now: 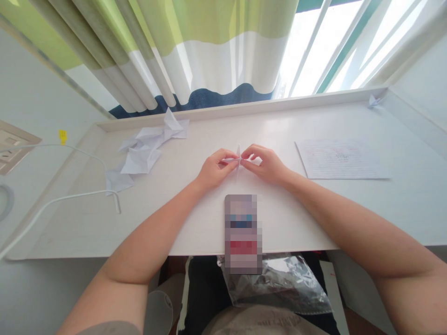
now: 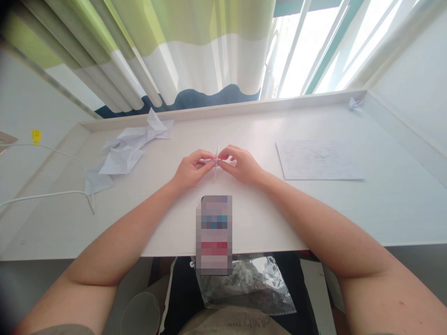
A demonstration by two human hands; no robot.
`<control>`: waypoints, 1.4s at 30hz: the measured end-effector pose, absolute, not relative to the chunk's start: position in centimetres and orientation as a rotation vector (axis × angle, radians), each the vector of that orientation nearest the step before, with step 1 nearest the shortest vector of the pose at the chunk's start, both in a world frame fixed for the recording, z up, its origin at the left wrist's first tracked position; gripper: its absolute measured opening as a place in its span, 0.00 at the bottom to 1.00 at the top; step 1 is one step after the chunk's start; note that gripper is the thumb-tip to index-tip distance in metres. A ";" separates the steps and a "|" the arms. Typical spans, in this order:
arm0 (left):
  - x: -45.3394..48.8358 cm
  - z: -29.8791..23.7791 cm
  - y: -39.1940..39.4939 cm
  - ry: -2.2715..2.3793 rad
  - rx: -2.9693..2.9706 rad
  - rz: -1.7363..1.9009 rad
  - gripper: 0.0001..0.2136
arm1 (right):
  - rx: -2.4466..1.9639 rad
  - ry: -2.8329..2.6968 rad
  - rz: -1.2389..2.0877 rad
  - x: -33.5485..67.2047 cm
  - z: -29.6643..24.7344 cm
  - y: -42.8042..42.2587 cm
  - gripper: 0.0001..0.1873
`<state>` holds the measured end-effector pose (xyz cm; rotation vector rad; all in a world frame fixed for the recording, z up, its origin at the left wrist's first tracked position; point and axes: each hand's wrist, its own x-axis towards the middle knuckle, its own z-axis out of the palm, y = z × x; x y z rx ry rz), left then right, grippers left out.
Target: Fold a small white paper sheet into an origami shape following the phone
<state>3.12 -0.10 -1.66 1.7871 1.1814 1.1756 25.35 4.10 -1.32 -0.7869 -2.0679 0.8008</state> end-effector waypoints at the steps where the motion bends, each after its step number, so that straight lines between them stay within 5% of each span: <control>1: 3.1 -1.6 -0.1 1.186 1.785 1.172 0.10 | -0.782 -2.066 0.800 25.3 -1.3 4.1 0.07; 24: 2.9 -1.9 -0.2 1.089 1.649 1.205 0.13 | -0.780 -2.085 0.744 25.4 -1.2 4.1 0.09; 30: 2.9 -1.8 0.1 1.105 1.630 1.222 0.22 | -0.735 -2.100 0.742 25.4 -1.3 4.0 0.10; 42: 2.9 -1.1 -0.1 1.319 1.749 1.209 0.15 | -0.759 -2.085 0.763 25.4 -1.3 4.1 0.09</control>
